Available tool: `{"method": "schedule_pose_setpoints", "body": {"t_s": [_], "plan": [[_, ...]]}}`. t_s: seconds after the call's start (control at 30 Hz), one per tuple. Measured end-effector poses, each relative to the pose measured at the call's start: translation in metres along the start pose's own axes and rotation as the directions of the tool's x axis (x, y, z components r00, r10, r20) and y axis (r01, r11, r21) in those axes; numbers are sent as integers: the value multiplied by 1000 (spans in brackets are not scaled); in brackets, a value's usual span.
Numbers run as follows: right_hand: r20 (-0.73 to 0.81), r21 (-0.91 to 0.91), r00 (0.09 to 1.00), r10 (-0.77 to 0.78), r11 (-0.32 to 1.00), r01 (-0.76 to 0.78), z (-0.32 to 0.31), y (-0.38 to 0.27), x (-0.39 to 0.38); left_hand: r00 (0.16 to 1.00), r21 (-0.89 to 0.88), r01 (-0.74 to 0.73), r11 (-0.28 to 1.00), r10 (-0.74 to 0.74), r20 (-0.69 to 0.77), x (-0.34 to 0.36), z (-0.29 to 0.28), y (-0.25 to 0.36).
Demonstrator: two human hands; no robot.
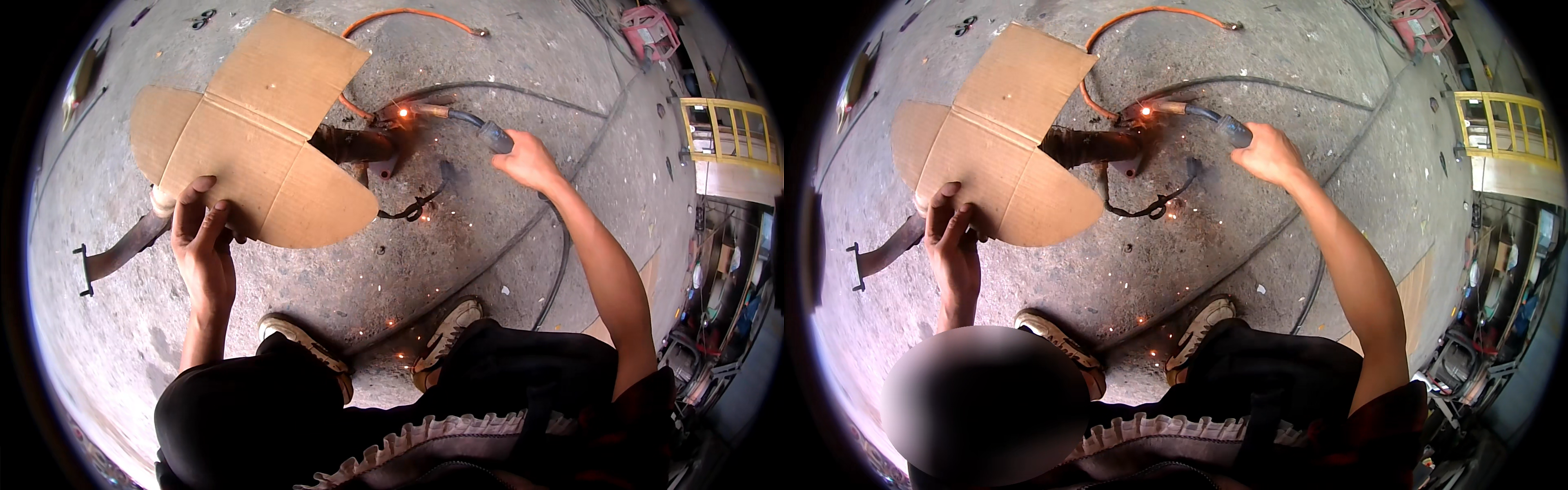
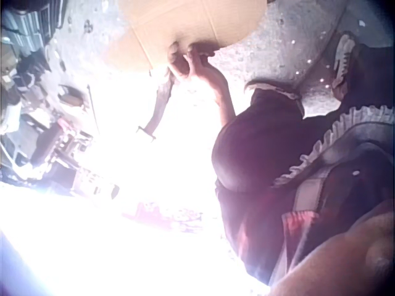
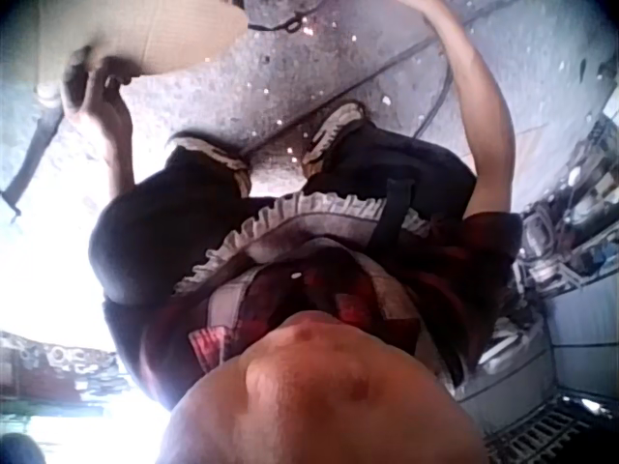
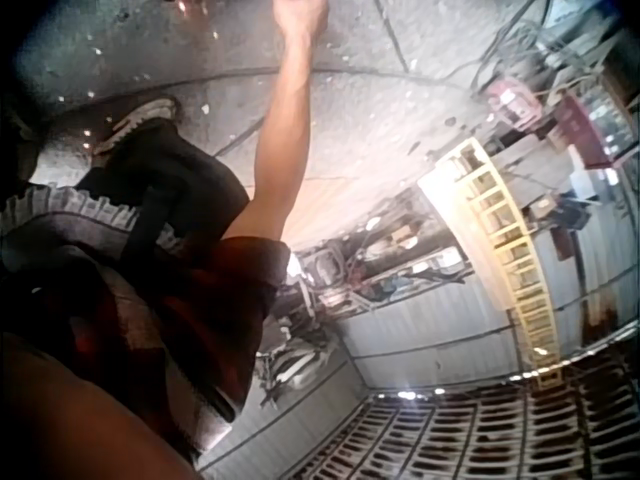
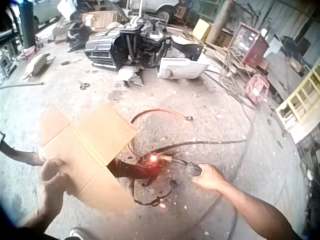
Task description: The person welds an exhaust pipe on the ground using a welding torch, while holding a piece of cardboard as a heat shield.
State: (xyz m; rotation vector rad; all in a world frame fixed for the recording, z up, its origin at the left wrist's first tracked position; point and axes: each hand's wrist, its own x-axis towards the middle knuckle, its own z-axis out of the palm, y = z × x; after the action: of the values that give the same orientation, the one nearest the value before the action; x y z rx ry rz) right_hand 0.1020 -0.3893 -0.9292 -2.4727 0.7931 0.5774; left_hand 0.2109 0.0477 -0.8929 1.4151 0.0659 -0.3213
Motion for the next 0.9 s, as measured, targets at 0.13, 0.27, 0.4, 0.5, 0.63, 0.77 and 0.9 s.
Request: {"method": "schedule_pose_setpoints", "body": {"t_s": [0.13, 0.27, 0.4, 0.5, 0.63, 0.77, 0.9], "plan": [[10, -21, 1000, 10, 1000, -10, -2, 2, 0, 997, 13, -6, 1000, 7, -79, 0, 6, -2], [26, -5, 999, 29, 1000, -29, -3, 0, -2, 995, -22, -8, 1000, 5, -104, 5, -2, -2], [31, 2, 999, 6, 1000, -6, 0, 0, 1, 987, 18, -39, 999, 41, -157, 11, -21, 8], [36, 11, 999, 6, 1000, -6, -1, 4, 0, 962, 107, -81, 991, 106, -253, 13, -30, 5], [61, 60, 998, -32, 998, 28, -4, 3, -4, 935, 41, -78, 996, 88, -342, 13, -48, 2], [74, 105, 985, -159, 983, 151, -11, -23, -23, 920, 33, -109, 993, 114, -375, 11, -65, 0], [116, 190, 955, -272, 950, 248, -13, -44, -39, 908, -1, -107, 994, 98, -407, 9, -83, -4]]}}
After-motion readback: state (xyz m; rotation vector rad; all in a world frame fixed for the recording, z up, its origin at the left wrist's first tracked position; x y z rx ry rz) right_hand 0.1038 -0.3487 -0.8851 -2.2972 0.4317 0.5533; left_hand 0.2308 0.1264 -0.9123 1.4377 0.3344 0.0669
